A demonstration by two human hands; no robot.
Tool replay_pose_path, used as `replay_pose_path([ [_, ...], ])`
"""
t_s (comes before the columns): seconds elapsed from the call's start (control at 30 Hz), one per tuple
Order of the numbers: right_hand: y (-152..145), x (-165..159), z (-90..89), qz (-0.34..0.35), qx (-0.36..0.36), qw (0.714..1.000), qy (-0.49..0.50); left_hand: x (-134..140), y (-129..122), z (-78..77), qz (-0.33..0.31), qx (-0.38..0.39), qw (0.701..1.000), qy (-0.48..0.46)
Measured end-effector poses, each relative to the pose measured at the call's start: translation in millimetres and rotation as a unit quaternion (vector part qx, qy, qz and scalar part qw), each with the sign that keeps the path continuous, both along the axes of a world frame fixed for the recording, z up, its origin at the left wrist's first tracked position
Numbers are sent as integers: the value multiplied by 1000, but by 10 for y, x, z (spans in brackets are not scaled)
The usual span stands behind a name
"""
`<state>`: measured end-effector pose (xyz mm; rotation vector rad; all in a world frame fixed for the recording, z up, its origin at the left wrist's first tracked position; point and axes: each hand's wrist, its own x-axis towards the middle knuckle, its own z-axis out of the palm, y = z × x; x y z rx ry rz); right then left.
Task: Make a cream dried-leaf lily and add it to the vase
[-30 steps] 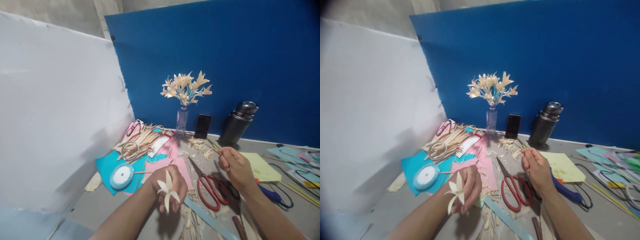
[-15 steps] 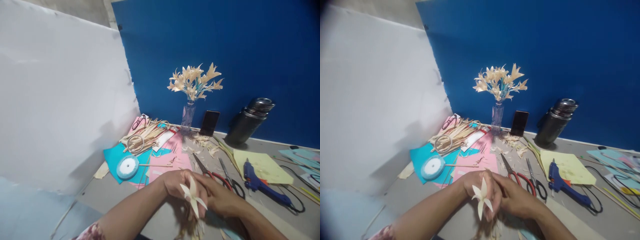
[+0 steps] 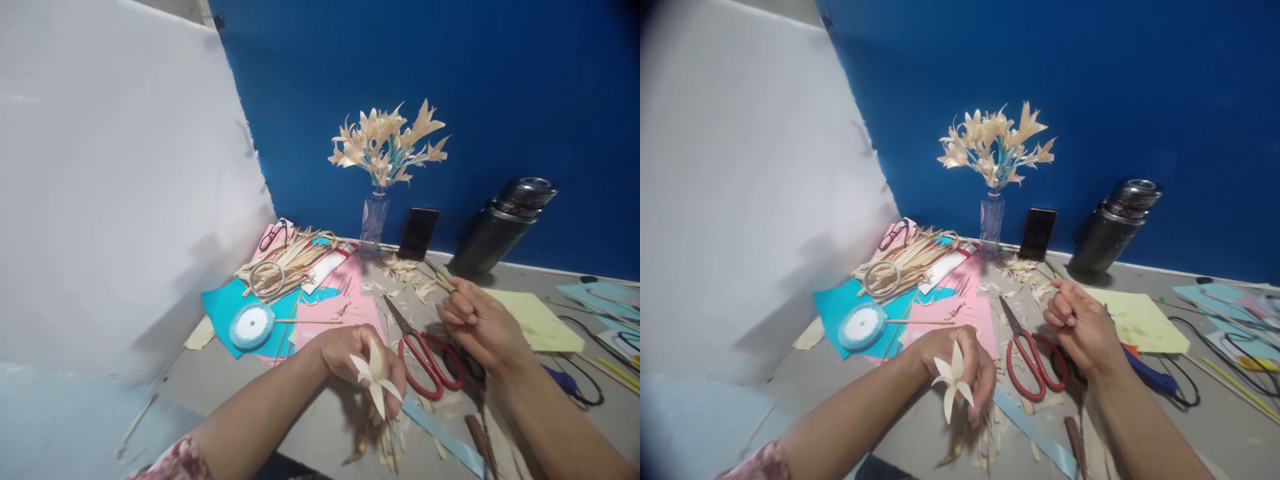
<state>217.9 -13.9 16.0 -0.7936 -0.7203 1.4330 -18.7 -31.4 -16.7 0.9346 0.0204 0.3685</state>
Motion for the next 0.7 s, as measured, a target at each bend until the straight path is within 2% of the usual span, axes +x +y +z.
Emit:
replay_pose_path([
  [0.07,-34,-55,-54,24,1,999,-44,5,-12,-13,35,-10,999,9],
  [0.17,-113,-140,-113,73,7,983,-166,19,-24,-12,130,-57,990,9],
  [0.3,-194,-252,-101,128,53,917,-374,70,-18,42,228,-154,961,28],
  [0.4,-204,-315,-73,76,129,865,-478,111,4,82,298,-200,933,27],
  [0.47,-198,-322,-64,59,127,853,-503,126,25,92,329,-217,919,28],
  [0.57,-191,-288,-61,71,90,853,-509,147,45,89,345,-222,911,44],
  [0.7,-172,-262,-75,41,109,846,-520,203,24,75,432,-161,880,114],
])
